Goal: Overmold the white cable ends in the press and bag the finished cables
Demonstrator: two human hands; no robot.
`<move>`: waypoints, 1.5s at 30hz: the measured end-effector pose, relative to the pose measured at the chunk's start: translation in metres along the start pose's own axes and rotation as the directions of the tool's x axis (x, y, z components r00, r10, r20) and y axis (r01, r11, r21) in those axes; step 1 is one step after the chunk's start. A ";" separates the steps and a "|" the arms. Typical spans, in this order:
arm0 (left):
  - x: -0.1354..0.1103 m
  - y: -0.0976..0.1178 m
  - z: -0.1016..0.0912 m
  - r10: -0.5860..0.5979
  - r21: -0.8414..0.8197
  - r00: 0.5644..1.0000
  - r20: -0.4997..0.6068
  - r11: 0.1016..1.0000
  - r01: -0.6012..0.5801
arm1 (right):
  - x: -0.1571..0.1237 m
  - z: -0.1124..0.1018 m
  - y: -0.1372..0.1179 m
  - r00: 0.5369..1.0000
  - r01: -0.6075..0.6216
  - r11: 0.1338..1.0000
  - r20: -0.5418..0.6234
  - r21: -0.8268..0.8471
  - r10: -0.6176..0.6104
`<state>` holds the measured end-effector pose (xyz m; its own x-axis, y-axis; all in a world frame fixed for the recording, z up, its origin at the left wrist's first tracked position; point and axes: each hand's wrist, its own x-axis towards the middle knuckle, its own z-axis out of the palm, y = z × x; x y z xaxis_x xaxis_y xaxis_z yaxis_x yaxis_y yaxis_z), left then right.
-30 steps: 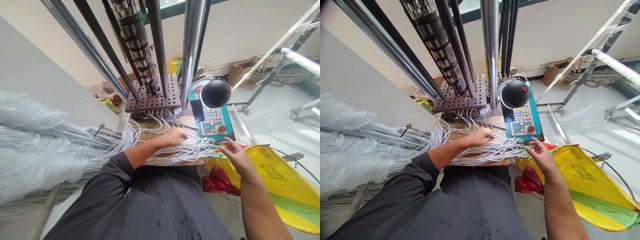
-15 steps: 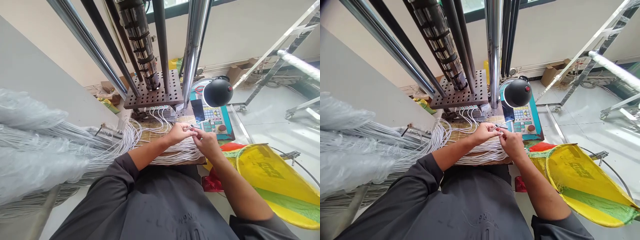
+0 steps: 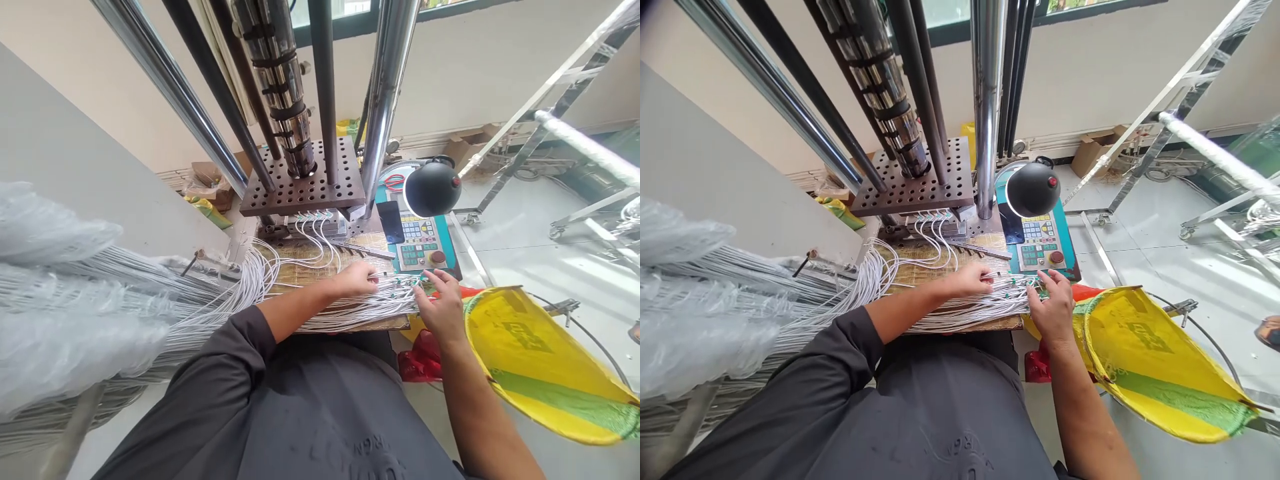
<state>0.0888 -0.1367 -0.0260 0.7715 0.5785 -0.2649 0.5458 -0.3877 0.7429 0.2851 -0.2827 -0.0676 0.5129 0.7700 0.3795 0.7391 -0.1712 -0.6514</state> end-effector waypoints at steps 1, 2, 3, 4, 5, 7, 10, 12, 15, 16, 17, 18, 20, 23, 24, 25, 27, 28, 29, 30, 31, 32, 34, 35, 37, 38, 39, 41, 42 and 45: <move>0.001 -0.002 -0.003 -0.016 -0.094 1.000 0.018 0.995 0.018 | 0.001 -0.001 0.000 0.999 0.023 1.000 -0.024 0.017 -0.023; 0.002 -0.004 -0.006 -0.023 -0.183 0.999 0.025 0.983 0.028 | 0.002 -0.002 -0.001 0.998 0.048 0.998 -0.045 0.035 -0.046; 0.002 -0.005 -0.009 -0.024 -0.259 0.999 0.024 0.965 0.029 | 0.003 -0.004 -0.002 0.996 0.072 0.996 -0.059 0.055 -0.069; 0.002 -0.006 -0.011 -0.020 -0.319 1.000 0.018 0.947 0.025 | 0.005 -0.005 -0.003 0.994 0.095 0.993 -0.066 0.075 -0.090; 0.001 -0.007 -0.013 -0.015 -0.363 1.000 0.009 0.932 0.017 | 0.007 -0.006 -0.005 0.992 0.114 0.989 -0.071 0.095 -0.107; -0.002 -0.006 -0.016 -0.003 -0.411 1.000 -0.013 0.912 -0.003 | 0.011 -0.007 -0.010 0.988 0.144 0.981 -0.076 0.128 -0.135; -0.012 0.002 -0.023 0.007 -0.402 0.999 -0.052 0.915 -0.028 | 0.019 -0.008 -0.016 0.983 0.180 0.967 -0.071 0.180 -0.170; -0.023 0.010 -0.030 0.028 -0.380 0.997 -0.078 0.923 -0.056 | 0.023 -0.007 -0.019 0.981 0.195 0.955 -0.057 0.222 -0.187; -0.039 0.021 -0.042 0.070 -0.362 0.996 -0.049 0.928 -0.083 | 0.025 -0.003 -0.020 0.963 0.247 0.930 0.037 0.274 -0.266; -0.042 0.022 -0.044 0.082 -0.349 0.996 -0.024 0.933 -0.086 | 0.025 0.000 -0.019 0.950 0.269 0.922 0.083 0.279 -0.302; -0.043 0.023 -0.045 0.092 -0.326 0.996 -0.002 0.941 -0.087 | 0.026 0.002 -0.018 0.933 0.291 0.916 0.128 0.278 -0.335; -0.042 0.022 -0.044 0.100 -0.295 0.995 0.016 0.951 -0.091 | 0.026 0.004 -0.018 0.917 0.308 0.913 0.172 0.269 -0.360; -0.036 0.017 -0.041 0.114 -0.217 0.993 0.033 0.971 -0.104 | 0.027 0.007 -0.016 0.887 0.328 0.913 0.253 0.241 -0.385; -0.023 0.008 -0.034 0.103 -0.163 0.993 0.056 0.982 -0.092 | 0.029 0.005 -0.013 0.839 0.352 0.913 0.362 0.206 -0.406; -0.020 0.006 -0.033 0.083 -0.179 0.995 0.058 0.981 -0.071 | 0.029 0.003 -0.012 0.830 0.360 0.910 0.376 0.205 -0.412; -0.017 0.004 -0.032 0.060 -0.199 0.997 0.056 0.979 -0.048 | 0.030 0.002 -0.012 0.827 0.365 0.908 0.376 0.206 -0.417; -0.011 0.001 -0.030 0.032 -0.204 0.998 0.058 0.979 -0.019 | 0.031 -0.001 -0.010 0.832 0.366 0.906 0.361 0.211 -0.420; -0.008 0.000 -0.027 0.029 -0.173 0.998 0.058 0.985 -0.019 | 0.033 -0.001 -0.009 0.833 0.364 0.907 0.361 0.211 -0.419; -0.005 0.000 -0.024 0.030 -0.116 0.998 0.056 0.993 -0.024 | 0.034 -0.002 -0.008 0.833 0.361 0.910 0.369 0.204 -0.413; -0.001 -0.001 -0.020 0.029 -0.045 0.998 0.053 0.999 -0.027 | 0.037 -0.001 -0.008 0.827 0.358 0.913 0.387 0.195 -0.407; 0.002 -0.001 -0.015 0.025 0.026 0.998 0.053 0.999 -0.027 | 0.039 -0.001 -0.007 0.818 0.356 0.915 0.410 0.188 -0.403; 0.005 -0.001 -0.010 0.021 0.088 0.998 0.052 0.996 -0.025 | 0.042 -0.001 -0.007 0.810 0.356 0.916 0.428 0.184 -0.400; 0.010 -0.001 -0.001 0.018 0.165 0.998 0.053 0.986 -0.026 | 0.048 0.000 -0.008 0.808 0.363 0.913 0.425 0.187 -0.409; 0.012 -0.001 0.002 0.024 0.173 0.998 0.052 0.984 -0.033 | 0.051 0.000 -0.008 0.812 0.370 0.907 0.405 0.199 -0.420; 0.012 -0.001 0.006 0.043 0.165 0.999 0.026 0.985 -0.047 | 0.054 0.000 -0.010 0.830 0.385 0.894 0.337 0.228 -0.444; 0.012 -0.002 0.006 0.052 0.151 0.999 0.001 0.987 -0.052 | 0.055 -0.001 -0.010 0.841 0.390 0.890 0.301 0.238 -0.449; 0.011 -0.002 0.005 0.055 0.130 0.998 -0.023 0.990 -0.051 | 0.055 -0.001 -0.011 0.851 0.394 0.887 0.270 0.240 -0.451; 0.010 -0.002 0.001 0.046 0.058 0.997 -0.058 0.997 -0.043 | 0.054 -0.001 -0.012 0.861 0.405 0.886 0.230 0.228 -0.453; 0.009 -0.002 -0.001 0.042 0.003 0.997 -0.065 0.999 -0.041 | 0.054 -0.001 -0.012 0.862 0.412 0.885 0.220 0.218 -0.456; 0.005 -0.002 -0.009 0.065 -0.179 0.996 -0.061 0.981 -0.075 | 0.050 -0.001 -0.013 0.867 0.431 0.885 0.192 0.176 -0.460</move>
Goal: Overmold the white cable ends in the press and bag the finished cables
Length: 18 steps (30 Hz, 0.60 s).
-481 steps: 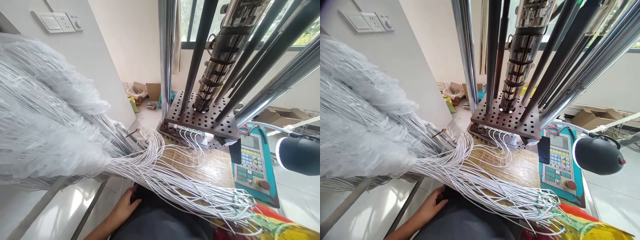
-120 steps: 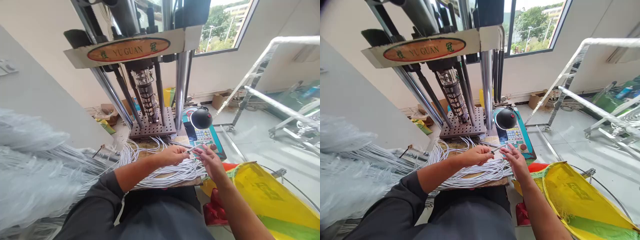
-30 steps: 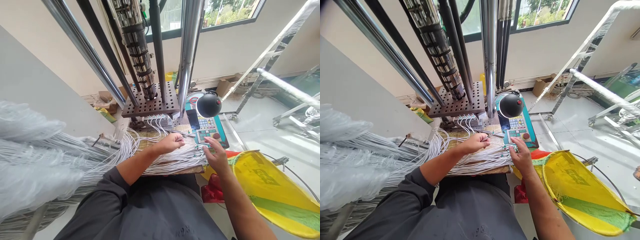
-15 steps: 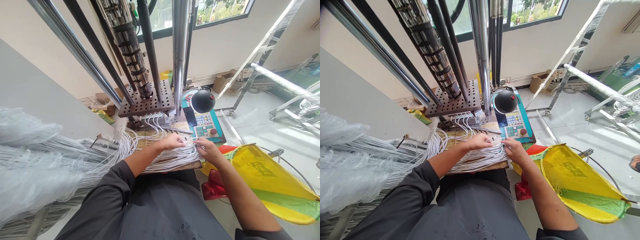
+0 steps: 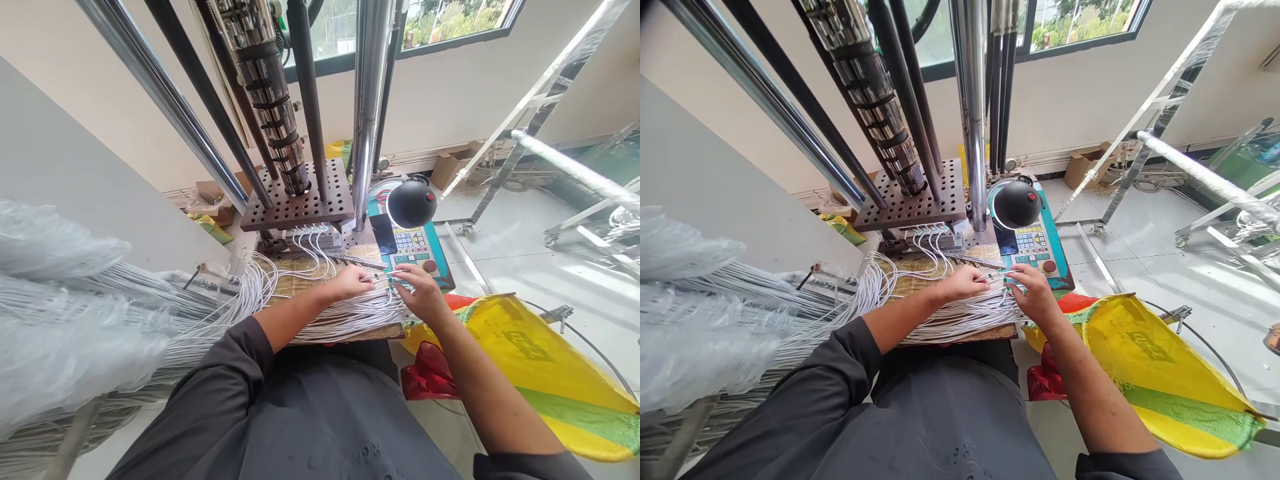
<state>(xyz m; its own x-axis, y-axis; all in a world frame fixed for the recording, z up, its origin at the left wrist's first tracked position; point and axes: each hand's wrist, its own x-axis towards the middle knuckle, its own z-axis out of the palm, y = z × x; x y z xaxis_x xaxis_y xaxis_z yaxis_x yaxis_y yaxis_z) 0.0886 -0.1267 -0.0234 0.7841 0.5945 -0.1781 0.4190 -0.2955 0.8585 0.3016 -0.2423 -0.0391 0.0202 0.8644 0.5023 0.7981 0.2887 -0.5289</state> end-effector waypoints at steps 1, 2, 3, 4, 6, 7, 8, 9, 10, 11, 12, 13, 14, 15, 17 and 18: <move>-0.002 0.001 -0.002 0.014 -0.049 1.000 0.008 0.999 -0.014 | -0.001 0.001 -0.001 1.000 -0.001 1.000 -0.010 -0.022 0.001; -0.003 0.001 -0.004 0.021 -0.086 1.000 0.018 0.996 -0.019 | -0.001 0.002 -0.001 1.000 -0.002 0.999 -0.015 -0.045 0.001; -0.005 0.002 -0.005 0.020 -0.112 0.999 0.028 0.994 -0.016 | -0.002 0.003 -0.001 1.000 0.000 0.998 -0.013 -0.062 -0.001; -0.006 0.002 -0.006 0.011 -0.131 0.999 0.034 0.991 -0.006 | -0.003 0.005 0.000 1.000 0.006 0.997 -0.004 -0.072 -0.007; -0.008 0.000 -0.006 -0.017 -0.167 1.000 0.012 0.986 0.019 | -0.004 0.007 0.002 1.000 0.019 0.997 0.016 -0.073 -0.018; -0.009 0.000 -0.006 -0.028 -0.189 0.999 -0.021 0.982 0.024 | -0.005 0.008 0.004 0.999 0.021 0.997 0.027 -0.070 -0.019; -0.009 -0.001 -0.006 -0.034 -0.210 0.997 -0.064 0.977 0.019 | -0.007 0.008 0.006 0.999 0.020 0.998 0.039 -0.068 -0.017; -0.009 -0.002 -0.006 -0.033 -0.226 0.994 -0.108 0.974 0.008 | -0.008 0.006 0.008 0.998 0.018 0.997 0.061 -0.073 -0.013; -0.008 -0.001 -0.006 -0.028 -0.232 0.989 -0.148 0.973 -0.007 | -0.010 0.003 0.010 0.995 0.017 0.996 0.095 -0.086 -0.008; -0.009 0.000 -0.007 -0.020 -0.233 0.984 -0.179 0.972 -0.023 | -0.012 -0.002 0.012 0.990 0.018 0.995 0.139 -0.102 -0.004; -0.009 0.001 -0.008 -0.014 -0.238 0.981 -0.192 0.971 -0.033 | -0.012 -0.007 0.013 0.983 0.022 0.993 0.182 -0.116 0.000; -0.009 0.003 -0.010 -0.015 -0.256 0.982 -0.186 0.966 -0.034 | -0.012 -0.013 0.013 0.977 0.018 0.993 0.212 -0.113 0.006; -0.010 0.006 -0.011 -0.024 -0.295 0.987 -0.157 0.955 -0.023 | -0.010 -0.019 0.011 0.977 -0.004 0.997 0.214 -0.083 0.022; -0.011 0.009 -0.013 -0.036 -0.349 0.993 -0.109 0.937 -0.004 | -0.007 -0.023 0.009 0.982 -0.056 0.998 0.182 -0.015 0.058; -0.011 0.015 -0.014 -0.047 -0.454 0.999 0.005 0.890 0.044 | 0.005 -0.025 -0.002 0.978 -0.207 0.947 0.067 0.244 0.197; -0.011 0.017 -0.013 -0.043 -0.487 0.998 0.055 0.871 0.064 | 0.013 -0.024 -0.009 0.960 -0.266 0.878 0.026 0.397 0.279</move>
<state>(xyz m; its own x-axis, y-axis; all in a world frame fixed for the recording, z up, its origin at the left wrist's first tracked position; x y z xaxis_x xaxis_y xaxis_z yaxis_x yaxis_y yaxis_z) 0.0811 -0.1284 -0.0003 0.7893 0.5648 -0.2409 0.1926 0.1448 0.9705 0.3092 -0.2432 -0.0118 0.2269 0.9209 0.3168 0.4560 0.1869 -0.8701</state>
